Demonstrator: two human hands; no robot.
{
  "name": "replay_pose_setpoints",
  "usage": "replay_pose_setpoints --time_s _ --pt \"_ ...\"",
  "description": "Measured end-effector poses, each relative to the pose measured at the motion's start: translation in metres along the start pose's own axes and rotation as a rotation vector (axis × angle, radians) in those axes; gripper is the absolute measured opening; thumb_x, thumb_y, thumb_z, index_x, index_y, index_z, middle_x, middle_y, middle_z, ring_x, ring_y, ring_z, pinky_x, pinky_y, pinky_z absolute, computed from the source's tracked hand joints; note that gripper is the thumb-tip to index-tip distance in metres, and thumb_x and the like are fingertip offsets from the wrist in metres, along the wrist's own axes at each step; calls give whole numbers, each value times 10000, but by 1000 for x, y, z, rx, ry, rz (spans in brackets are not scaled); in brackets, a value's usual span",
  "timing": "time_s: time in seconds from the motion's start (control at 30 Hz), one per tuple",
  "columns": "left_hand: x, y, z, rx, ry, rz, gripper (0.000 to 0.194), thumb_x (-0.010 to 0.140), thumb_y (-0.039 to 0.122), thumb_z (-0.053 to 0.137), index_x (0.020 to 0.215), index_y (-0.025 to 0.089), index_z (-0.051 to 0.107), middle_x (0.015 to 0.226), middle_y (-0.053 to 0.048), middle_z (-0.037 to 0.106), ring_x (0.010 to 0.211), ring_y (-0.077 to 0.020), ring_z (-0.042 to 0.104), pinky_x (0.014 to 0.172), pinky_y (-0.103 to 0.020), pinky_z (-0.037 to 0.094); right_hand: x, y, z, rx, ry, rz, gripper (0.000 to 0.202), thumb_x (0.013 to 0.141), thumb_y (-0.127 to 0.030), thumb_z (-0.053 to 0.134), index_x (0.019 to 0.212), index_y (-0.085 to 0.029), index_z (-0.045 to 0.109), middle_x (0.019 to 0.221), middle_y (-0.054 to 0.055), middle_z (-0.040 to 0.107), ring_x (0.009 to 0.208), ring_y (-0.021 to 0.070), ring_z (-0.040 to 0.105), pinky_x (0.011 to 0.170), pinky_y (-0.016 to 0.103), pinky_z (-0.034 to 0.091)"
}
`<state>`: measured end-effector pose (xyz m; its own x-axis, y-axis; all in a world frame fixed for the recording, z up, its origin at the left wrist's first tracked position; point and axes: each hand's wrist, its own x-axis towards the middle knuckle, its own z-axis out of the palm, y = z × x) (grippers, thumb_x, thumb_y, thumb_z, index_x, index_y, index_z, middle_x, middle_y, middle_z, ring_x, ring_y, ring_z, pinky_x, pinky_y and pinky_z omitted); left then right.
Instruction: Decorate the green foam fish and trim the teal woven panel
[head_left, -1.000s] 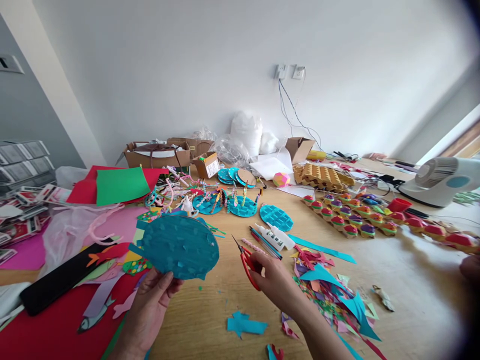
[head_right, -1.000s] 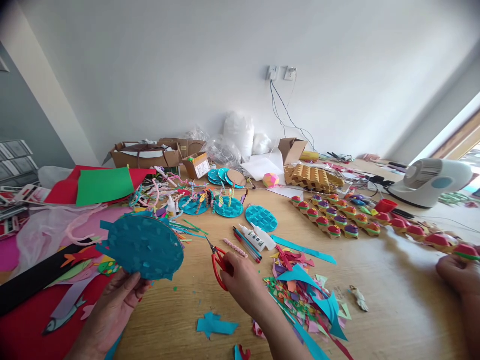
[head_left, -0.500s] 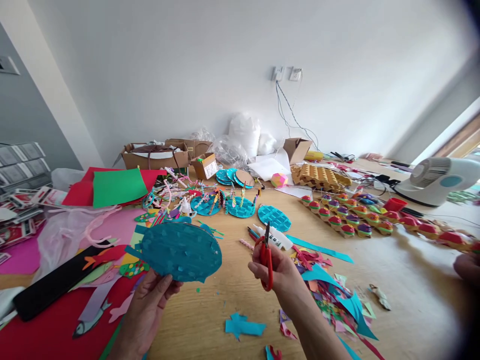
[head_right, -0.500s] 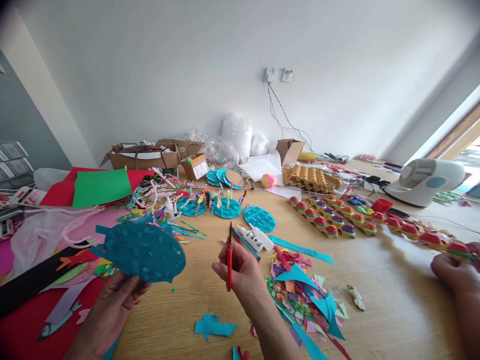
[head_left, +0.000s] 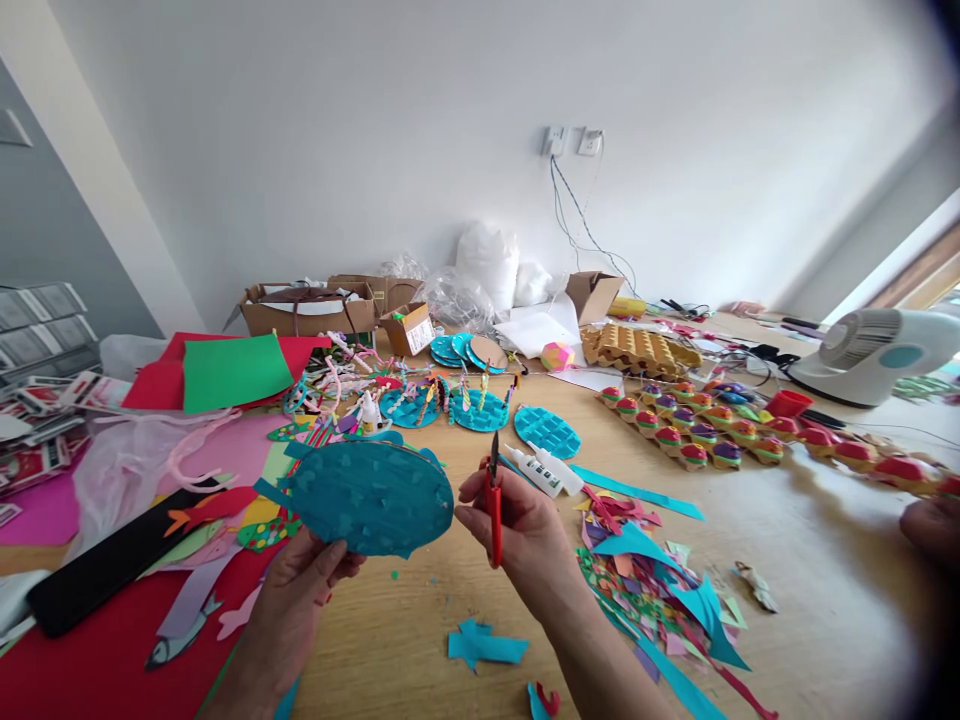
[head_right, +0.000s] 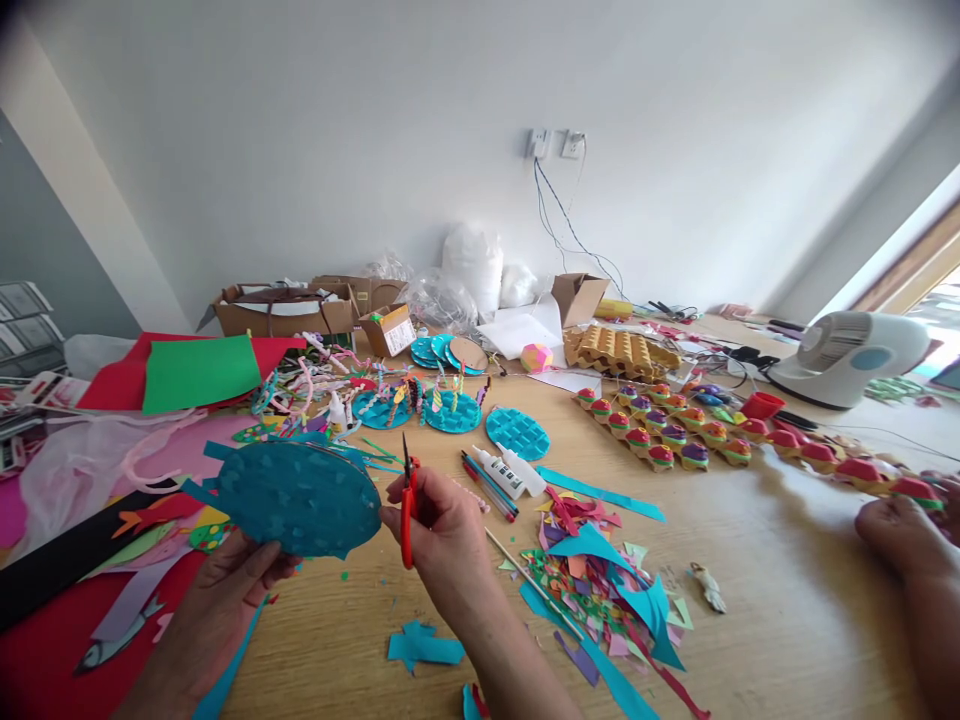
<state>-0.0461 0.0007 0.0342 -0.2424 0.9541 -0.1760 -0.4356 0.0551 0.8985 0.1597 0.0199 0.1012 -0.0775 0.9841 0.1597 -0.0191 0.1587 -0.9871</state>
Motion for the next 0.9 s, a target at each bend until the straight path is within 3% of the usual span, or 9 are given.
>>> replay_pose_setpoints --time_s 0.5,0.9 --pt "2 9 -2 212 -80 129 248 560 349 750 705 165 669 638 -27 658 601 -163 584 579 -245 463 -2 13 -1 -106 33 -18 131 657 -278 617 673 -170 544 609 -24 487 524 94 422 460 207 344" --pt "5 8 -3 174 -55 155 248 592 336 738 755 173 646 662 -7 648 608 -145 581 578 -230 476 -6 17 3 -77 24 12 148 646 -278 631 662 -173 529 556 -41 452 507 88 391 443 197 309"
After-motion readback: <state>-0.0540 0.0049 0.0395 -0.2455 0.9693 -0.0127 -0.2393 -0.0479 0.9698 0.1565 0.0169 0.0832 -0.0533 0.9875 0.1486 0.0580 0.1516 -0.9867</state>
